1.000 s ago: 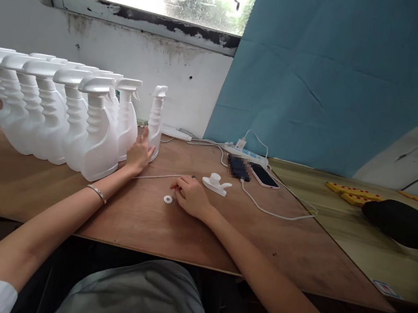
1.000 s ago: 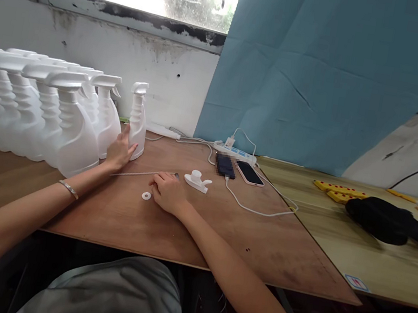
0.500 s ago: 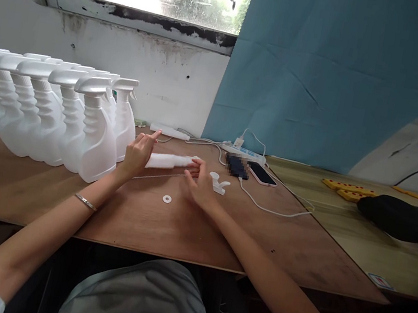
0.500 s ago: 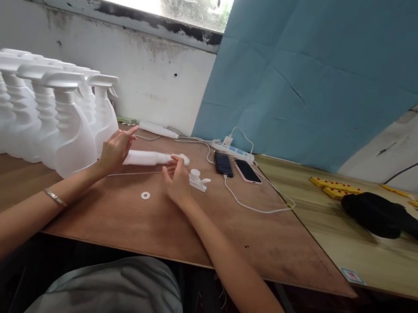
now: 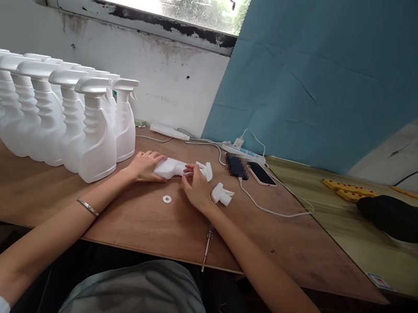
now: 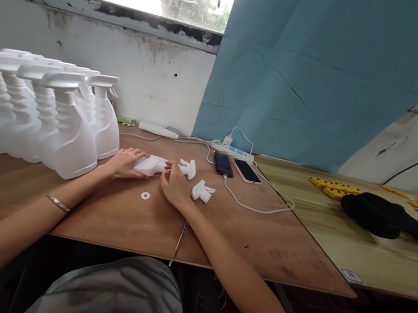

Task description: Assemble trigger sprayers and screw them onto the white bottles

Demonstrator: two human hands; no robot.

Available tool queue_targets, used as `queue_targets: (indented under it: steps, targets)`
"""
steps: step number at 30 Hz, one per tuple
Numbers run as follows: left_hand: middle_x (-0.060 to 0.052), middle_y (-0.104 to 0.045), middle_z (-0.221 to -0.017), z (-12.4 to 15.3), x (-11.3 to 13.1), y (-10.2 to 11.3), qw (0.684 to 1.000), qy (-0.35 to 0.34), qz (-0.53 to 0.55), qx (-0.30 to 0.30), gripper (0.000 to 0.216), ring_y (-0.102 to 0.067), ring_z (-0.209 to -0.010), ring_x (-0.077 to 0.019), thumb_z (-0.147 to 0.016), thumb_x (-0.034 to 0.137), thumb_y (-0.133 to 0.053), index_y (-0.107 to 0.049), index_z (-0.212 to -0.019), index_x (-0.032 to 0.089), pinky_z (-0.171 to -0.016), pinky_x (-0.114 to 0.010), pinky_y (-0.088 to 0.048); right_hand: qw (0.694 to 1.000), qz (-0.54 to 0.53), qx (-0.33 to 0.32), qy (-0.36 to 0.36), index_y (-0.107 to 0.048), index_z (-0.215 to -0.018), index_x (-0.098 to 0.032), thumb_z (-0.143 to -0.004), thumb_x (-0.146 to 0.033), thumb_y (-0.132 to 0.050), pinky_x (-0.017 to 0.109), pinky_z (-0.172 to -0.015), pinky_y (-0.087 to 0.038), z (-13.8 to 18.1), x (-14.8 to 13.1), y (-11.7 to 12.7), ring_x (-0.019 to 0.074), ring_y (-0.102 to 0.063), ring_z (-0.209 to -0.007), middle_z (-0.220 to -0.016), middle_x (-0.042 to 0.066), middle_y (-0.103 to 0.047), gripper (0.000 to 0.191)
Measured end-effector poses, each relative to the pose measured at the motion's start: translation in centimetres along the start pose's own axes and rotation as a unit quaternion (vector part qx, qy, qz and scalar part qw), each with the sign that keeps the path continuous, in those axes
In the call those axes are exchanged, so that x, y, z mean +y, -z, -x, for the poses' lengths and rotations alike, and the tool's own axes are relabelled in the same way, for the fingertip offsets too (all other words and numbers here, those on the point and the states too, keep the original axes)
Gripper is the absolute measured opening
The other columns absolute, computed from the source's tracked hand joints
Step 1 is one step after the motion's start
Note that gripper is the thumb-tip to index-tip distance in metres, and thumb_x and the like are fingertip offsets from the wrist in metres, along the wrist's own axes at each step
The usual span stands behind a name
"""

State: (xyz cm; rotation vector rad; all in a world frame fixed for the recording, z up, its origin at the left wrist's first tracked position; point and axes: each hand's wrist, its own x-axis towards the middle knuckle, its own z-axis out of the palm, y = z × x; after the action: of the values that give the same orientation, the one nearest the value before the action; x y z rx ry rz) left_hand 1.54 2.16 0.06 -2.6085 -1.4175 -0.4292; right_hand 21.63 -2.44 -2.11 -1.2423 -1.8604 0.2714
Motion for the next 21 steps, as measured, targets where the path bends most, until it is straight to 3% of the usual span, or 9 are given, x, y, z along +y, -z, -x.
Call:
queue_targets:
  steps: [8,13,17,21]
  targets:
    - [-0.009,-0.049,-0.124,-0.25,-0.51,0.04,0.999,-0.005,0.015,-0.029,0.074,-0.046,-0.109,-0.0292,-0.061,0.059,-0.057,-0.043,-0.125,0.025,-0.084,-0.039,-0.040,0.999,0.042,0.022,0.025,-0.046,-0.099,-0.016,-0.073,-0.011,-0.044,0.030,-0.072,-0.045,0.07,-0.33,-0.07,0.0152,-0.056,-0.076,-0.088,0.006,-0.059,0.027]
    - [-0.009,-0.051,-0.122,-0.20,-0.26,0.24,0.999,-0.002,-0.016,-0.037,0.069,-0.049,-0.106,-0.0288,-0.061,0.041,-0.060,-0.042,-0.125,0.023,-0.081,-0.037,-0.043,0.997,0.068,0.023,0.035,-0.051,-0.090,-0.017,-0.075,-0.012,-0.043,0.030,-0.071,-0.044,-0.07,-0.39,0.14,0.0165,-0.056,-0.075,-0.083,0.005,-0.060,0.017]
    - [-0.008,-0.053,-0.122,0.05,0.00,0.24,0.999,0.022,-0.031,-0.011,0.061,-0.053,-0.104,-0.0277,-0.066,0.028,-0.055,-0.043,-0.126,0.023,-0.079,-0.035,-0.045,0.993,0.101,0.028,0.052,-0.053,-0.082,-0.018,-0.075,-0.013,-0.043,0.030,-0.070,-0.043,-0.11,-0.33,0.15,0.0175,-0.055,-0.074,-0.080,0.005,-0.060,0.014]
    - [-0.008,-0.053,-0.124,0.11,-0.26,0.07,0.998,0.036,0.008,0.058,0.056,-0.054,-0.105,-0.0266,-0.072,0.027,-0.051,-0.044,-0.127,0.019,-0.083,-0.035,-0.044,0.985,0.144,0.049,0.080,-0.054,-0.078,-0.018,-0.075,-0.011,-0.042,0.030,-0.070,-0.041,-0.75,0.30,0.18,0.0188,-0.055,-0.075,-0.078,0.005,-0.061,0.014]
